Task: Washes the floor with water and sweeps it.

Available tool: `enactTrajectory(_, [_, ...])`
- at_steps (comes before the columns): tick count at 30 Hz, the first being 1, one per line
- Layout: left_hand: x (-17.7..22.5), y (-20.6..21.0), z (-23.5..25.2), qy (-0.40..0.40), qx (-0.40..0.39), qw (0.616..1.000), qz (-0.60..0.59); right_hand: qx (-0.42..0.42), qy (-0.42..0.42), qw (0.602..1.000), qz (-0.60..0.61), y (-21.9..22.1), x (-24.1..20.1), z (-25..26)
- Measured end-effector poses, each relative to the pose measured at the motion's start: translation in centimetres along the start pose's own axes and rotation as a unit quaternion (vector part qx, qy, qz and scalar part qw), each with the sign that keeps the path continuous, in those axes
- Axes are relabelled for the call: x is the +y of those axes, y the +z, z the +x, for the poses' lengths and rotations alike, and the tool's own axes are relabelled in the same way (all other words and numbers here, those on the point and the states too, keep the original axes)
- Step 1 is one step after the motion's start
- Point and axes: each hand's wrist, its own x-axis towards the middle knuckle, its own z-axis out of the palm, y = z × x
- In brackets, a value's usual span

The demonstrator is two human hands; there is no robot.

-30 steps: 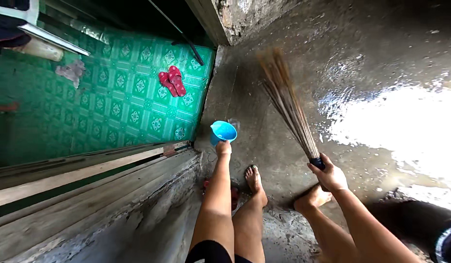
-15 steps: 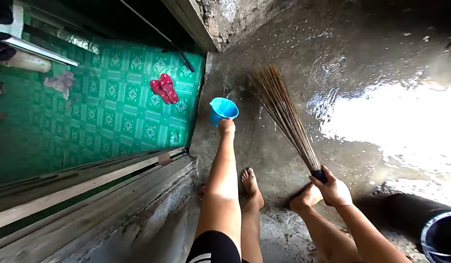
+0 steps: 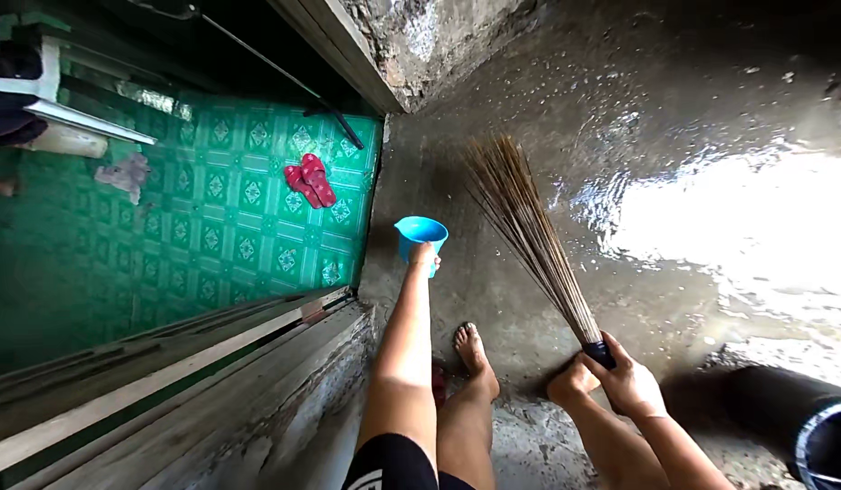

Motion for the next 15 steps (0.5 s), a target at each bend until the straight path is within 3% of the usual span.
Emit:
enactTrajectory(8, [14.9,-0.5,1.5,0.066,0.078,0.983,0.155,0.007,-0.004,1.000,-0.010,-0.1,-0.1,1.2])
enactTrajectory(11, [16.9,-0.8,1.0,0.096,0.112,0.975,0.167,0.013,-0.002,1.000,-0.007,0.0,-0.3,1.4])
enactTrajectory(15, [15.1,-1.1,1.4,0.100,0.098,0.990,-0.004,0.012,0.006,1.000,0.007,0.1,-0.8,1.2])
